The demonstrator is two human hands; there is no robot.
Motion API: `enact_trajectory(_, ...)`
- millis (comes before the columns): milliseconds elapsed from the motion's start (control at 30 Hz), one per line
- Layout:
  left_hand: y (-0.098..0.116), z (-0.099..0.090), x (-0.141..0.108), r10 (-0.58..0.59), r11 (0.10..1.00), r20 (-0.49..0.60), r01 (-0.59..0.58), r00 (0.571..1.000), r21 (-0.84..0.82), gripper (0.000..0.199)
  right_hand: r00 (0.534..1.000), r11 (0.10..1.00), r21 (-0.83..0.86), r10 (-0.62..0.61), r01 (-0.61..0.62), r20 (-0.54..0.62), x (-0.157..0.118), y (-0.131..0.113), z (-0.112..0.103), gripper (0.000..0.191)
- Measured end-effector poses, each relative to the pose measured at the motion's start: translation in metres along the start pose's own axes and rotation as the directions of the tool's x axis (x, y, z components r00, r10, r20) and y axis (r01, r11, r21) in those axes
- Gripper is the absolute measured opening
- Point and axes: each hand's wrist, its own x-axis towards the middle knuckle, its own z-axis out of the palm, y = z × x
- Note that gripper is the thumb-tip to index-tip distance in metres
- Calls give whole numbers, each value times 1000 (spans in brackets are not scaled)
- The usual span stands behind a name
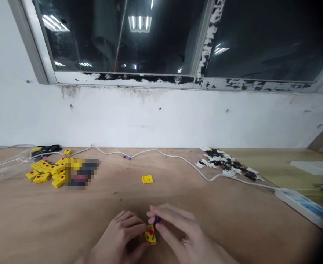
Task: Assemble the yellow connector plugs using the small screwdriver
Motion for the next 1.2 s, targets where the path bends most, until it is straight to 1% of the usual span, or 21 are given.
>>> enact_trajectory(67, -3, 1, 0, 7, 1000, -4, -7, 1000, 16, 17, 998, 1000, 4, -13, 13, -54, 1, -1, 0, 38)
enact_trajectory(167, -7, 1, 0, 15, 1000, 24, -16, 1000, 23, 16, 999, 999, -16, 40, -40, -26, 2, -1, -1, 35)
enact_trajectory(200, -8, 1, -1, 19, 1000, 36, -20, 999, 22, 17, 999, 999, 3, 41, -41, -16, 2, -1, -1, 36)
enact_trajectory(267, -10, 2, -1, 17, 1000, 56, -18, 998, 14, 19, 999, 999, 39, 18, -17, -35, 3, 2, -2, 34)
enact_trajectory(333, -10, 3, -2, -8, 1000, 65, 8, 998, 6, 18, 999, 1000, 17, 24, -23, -40, 3, 4, -3, 31)
enact_trajectory(400, -8, 3, -2, -36, 999, 68, 36, 997, -7, 17, 998, 998, -13, 64, -64, 18, 4, 6, -4, 34)
enact_trajectory(467, -5, 2, -2, -54, 998, 77, 56, 996, -22, 20, 995, 998, 22, 53, -55, 80, 5, 7, -6, 37)
enact_trajectory(533, -2, -1, -2, -71, 997, 93, 75, 993, -36, 22, 998, 999, 41, 13, -16, 60, 6, 6, -7, 36)
enact_trajectory(600, -1, -2, -2, -108, 992, 105, 114, 989, -51, 23, 1000, 1000, -5, 5, -4, 16, 7, 5, -9, 32)
enact_trajectory(667, -2, -1, -3, -170, 982, 93, 177, 981, -66, 28, 999, 999, -23, 30, -30, 28, 7, 4, -10, 33)
enact_trajectory(733, -5, 1, -5, -223, 971, 77, 228, 972, -77, 40, 998, 999, 16, 32, -33, 52, 7, 4, -9, 34)
enact_trajectory(767, -7, 3, -6, -234, 968, 71, 239, 970, -79, 46, 999, 999, 24, 30, -30, 35, 6, 5, -8, 33)
enact_trajectory(833, -9, 5, -8, -224, 971, 67, 228, 972, -76, 52, 999, 1000, -7, 25, -26, -43, 6, 8, -6, 24)
enact_trajectory(867, -10, 6, -8, -214, 973, 63, 218, 975, -71, 53, 995, 999, -31, 40, -43, -89, 6, 12, -6, 21)
enact_trajectory(900, -11, 7, -9, -206, 976, 59, 210, 977, -61, 54, 988, 995, -44, 80, -87, -129, 7, 16, -6, 21)
enact_trajectory(967, -12, 6, -9, -198, 980, 40, 199, 979, -21, 52, 960, 974, -33, 215, -224, -181, 8, 30, -10, 27)
enact_trajectory(1033, -12, 4, -7, -193, 980, -4, 193, 981, 39, 51, 907, 921, -45, 371, -387, -198, 10, 49, -19, 35)
enact_trajectory(1067, -12, 4, -7, -188, 979, -28, 190, 982, 70, 49, 891, 893, -99, 419, -440, -174, 11, 60, -24, 37)
enact_trajectory(1100, -13, 3, -6, -182, 978, -47, 186, 982, 98, 47, 883, 864, -184, 455, -469, -114, 12, 72, -29, 34)
enact_trajectory(1133, -13, 2, -5, -175, 976, -58, 181, 983, 122, 42, 885, 842, -280, 459, -461, -77, 12, 83, -33, 31)
enact_trajectory(1200, -13, 1, -4, -168, 973, -59, 175, 984, 154, 32, 909, 833, -393, 417, -388, -13, 12, 103, -39, 28)
